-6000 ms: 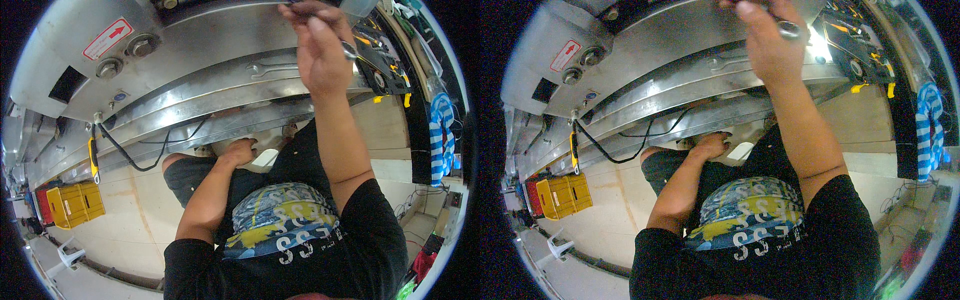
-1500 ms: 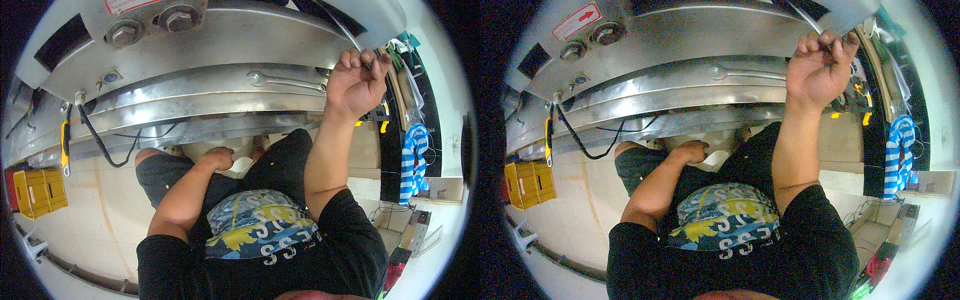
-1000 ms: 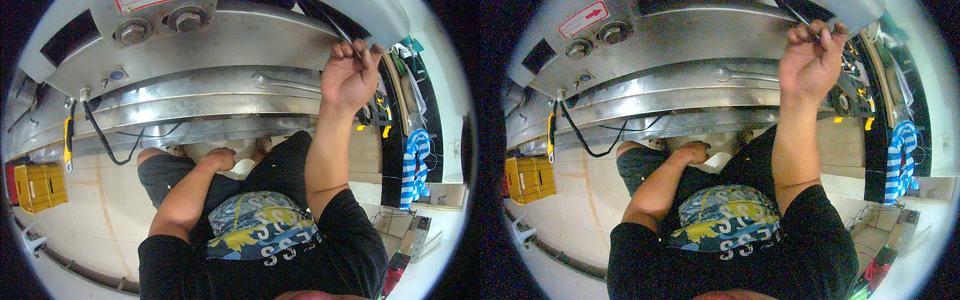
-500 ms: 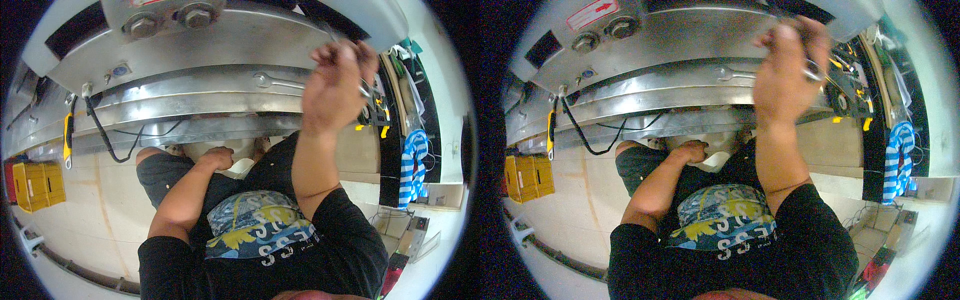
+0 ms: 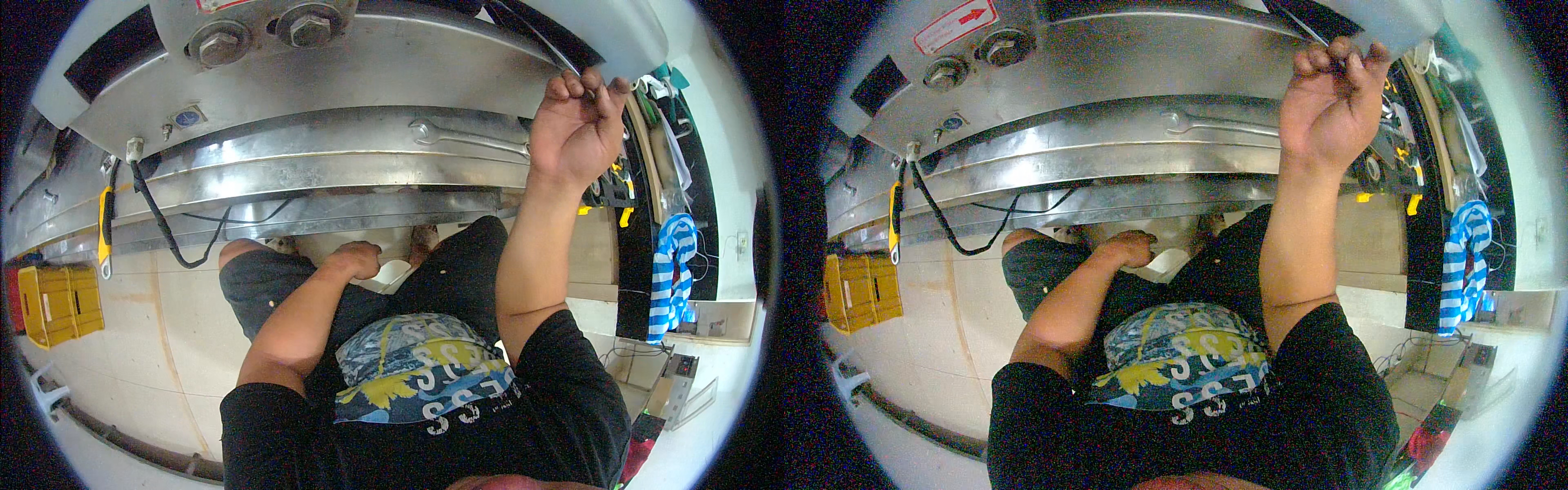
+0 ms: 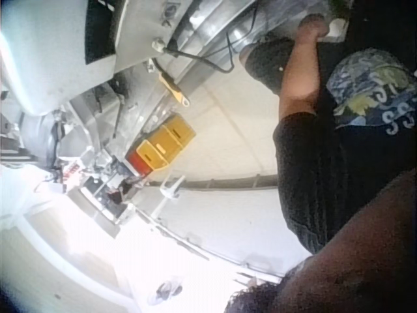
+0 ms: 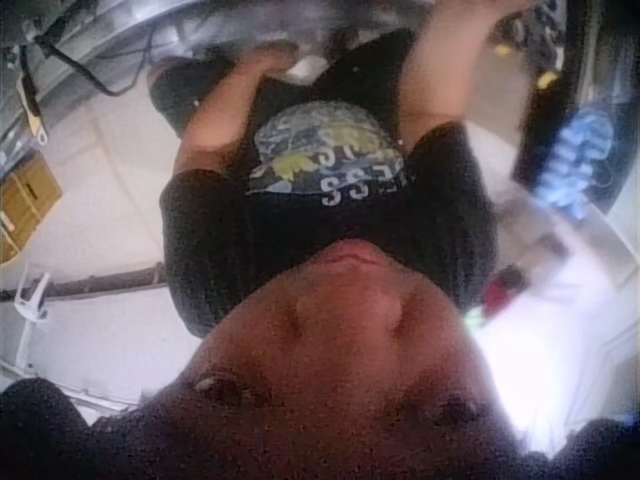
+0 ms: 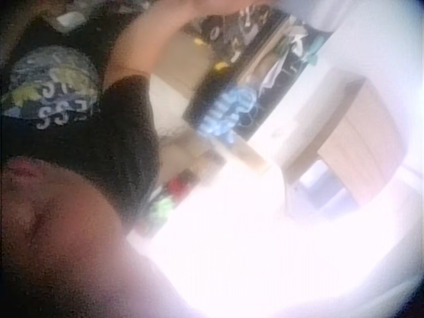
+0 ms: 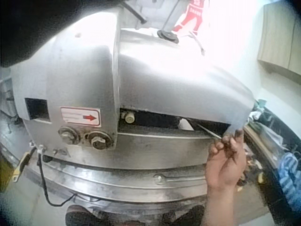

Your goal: The person uses a wrench to tighten bolts on a large metal machine part. They repeatedly adjust the wrench and reposition their hands to secure different bolts on the curved metal surface.

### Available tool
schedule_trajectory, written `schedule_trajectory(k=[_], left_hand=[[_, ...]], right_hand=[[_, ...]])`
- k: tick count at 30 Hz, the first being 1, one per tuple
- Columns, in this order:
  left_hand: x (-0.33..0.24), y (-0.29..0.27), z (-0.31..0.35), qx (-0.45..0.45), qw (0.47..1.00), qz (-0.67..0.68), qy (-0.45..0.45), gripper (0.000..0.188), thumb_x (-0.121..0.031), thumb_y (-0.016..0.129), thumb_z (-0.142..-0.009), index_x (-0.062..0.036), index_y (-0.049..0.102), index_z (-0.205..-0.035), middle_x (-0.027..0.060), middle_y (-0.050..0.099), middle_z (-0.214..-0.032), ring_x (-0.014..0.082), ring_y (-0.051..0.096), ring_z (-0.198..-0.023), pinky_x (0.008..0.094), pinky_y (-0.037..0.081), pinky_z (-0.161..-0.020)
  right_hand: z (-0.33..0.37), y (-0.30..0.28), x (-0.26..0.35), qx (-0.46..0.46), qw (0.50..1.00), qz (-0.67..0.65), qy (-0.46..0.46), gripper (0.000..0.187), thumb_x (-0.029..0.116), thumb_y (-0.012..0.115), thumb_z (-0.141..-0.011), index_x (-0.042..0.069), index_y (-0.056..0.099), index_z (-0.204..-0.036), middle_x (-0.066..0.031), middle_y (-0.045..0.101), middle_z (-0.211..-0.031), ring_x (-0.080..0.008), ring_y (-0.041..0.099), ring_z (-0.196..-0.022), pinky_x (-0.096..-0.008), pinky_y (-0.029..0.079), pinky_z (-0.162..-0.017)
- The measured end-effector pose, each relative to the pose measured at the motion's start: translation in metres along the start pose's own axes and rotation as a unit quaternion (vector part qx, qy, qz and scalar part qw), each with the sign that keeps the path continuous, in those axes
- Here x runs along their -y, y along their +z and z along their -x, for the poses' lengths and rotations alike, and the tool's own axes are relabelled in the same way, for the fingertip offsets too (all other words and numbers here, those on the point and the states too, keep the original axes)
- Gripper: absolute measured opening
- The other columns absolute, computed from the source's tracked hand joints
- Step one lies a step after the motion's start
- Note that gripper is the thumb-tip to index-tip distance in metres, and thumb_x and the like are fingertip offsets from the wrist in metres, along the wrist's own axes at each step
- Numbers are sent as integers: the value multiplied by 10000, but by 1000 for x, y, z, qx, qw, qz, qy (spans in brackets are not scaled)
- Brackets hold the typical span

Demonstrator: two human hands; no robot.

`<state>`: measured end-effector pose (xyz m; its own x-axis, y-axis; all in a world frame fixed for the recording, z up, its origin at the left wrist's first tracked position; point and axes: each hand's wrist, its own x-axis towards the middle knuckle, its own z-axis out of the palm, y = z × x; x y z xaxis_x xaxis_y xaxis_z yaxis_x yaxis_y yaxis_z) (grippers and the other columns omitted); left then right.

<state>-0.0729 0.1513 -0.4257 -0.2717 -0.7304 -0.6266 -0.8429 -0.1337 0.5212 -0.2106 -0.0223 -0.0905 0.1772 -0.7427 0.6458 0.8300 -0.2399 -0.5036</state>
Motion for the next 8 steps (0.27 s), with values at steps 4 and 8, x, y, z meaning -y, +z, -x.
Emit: schedule_trajectory(k=[4,8], left_hand=[[1,1,3,0,1000,6,-2,529,-199,536,-883,-103,603,-1399,191,588,-1441,356,573,-1321,464,468,-1094],[3,2,4,-13,1000,12,-3,531,-198,552,-877,-99,604,-1396,196,585,-1442,355,571,-1324,461,462,-1102]], right_hand=[[-1,-3,-2,2,1000,20,-6,262,52,574,-935,154,628,-1170,-92,626,-1004,-231,554,-893,-372,474,-800],[-18,-21,9,13,999,24,21,338,110,603,-944,167,565,-1275,-97,664,-1033,-241,591,-888,-420,491,-797]])
